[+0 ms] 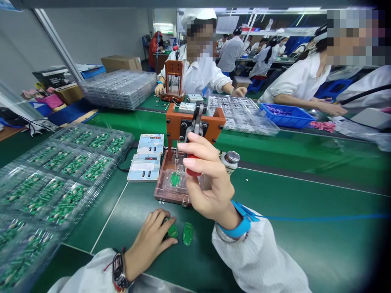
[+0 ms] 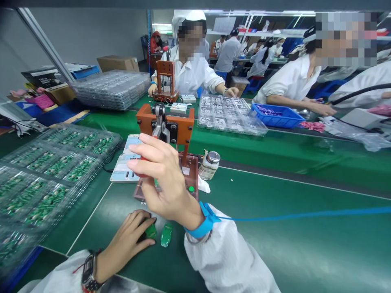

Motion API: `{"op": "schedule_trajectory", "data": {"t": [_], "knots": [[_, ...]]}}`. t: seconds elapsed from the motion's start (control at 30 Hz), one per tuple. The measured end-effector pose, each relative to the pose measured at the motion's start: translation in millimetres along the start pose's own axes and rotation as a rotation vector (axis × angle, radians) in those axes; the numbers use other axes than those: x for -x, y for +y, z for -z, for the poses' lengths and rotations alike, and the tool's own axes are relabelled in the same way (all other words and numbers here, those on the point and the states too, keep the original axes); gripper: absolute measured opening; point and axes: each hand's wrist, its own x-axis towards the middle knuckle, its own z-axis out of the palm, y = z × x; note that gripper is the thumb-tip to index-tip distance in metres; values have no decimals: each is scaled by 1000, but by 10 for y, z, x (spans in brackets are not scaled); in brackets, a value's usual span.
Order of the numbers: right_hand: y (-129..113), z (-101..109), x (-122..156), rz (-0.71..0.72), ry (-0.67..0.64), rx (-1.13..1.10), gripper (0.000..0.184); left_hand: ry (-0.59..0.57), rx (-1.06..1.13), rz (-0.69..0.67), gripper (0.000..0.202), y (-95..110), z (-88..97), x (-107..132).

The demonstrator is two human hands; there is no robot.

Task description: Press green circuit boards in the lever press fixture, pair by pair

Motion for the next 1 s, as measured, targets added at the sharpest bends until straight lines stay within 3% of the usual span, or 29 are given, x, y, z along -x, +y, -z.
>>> {"op": "schedule_trajectory", "data": {"t": [0.1, 0.23, 0.33, 0.4, 0.5, 0.67, 0.73, 0.87, 1.0], "knots": [[-3, 9, -8, 2, -14, -4, 31, 20, -133, -29, 48, -22, 12, 26], [-7, 11, -20, 16, -12, -35, 31, -27, -134, -142, 35, 29, 38, 49], [-6, 6, -22, 17, -15, -38, 31, -50, -152, -92, 31, 97, 32, 38], [-4, 4, -20, 15, -13, -37, 31, -54, -152, -41, 43, 124, 21, 22], [-7, 9, -14, 14, -10, -46, 32, -50, -44, -14, 59, 107, 25, -7], [-24, 45, -25, 26, -49, -23, 25, -184, 149, -135, 53, 51, 101, -99], [-5, 49, -30, 42, -55, 27, 16, -209, 193, -113, 49, 85, 112, -144], [90, 30, -24, 174, -7, 166, 15, -198, 228, -40, 54, 191, 40, -209], [86, 87, -153, 355, 36, 338, 15, -202, 203, -57, 65, 205, -77, -238]]}}
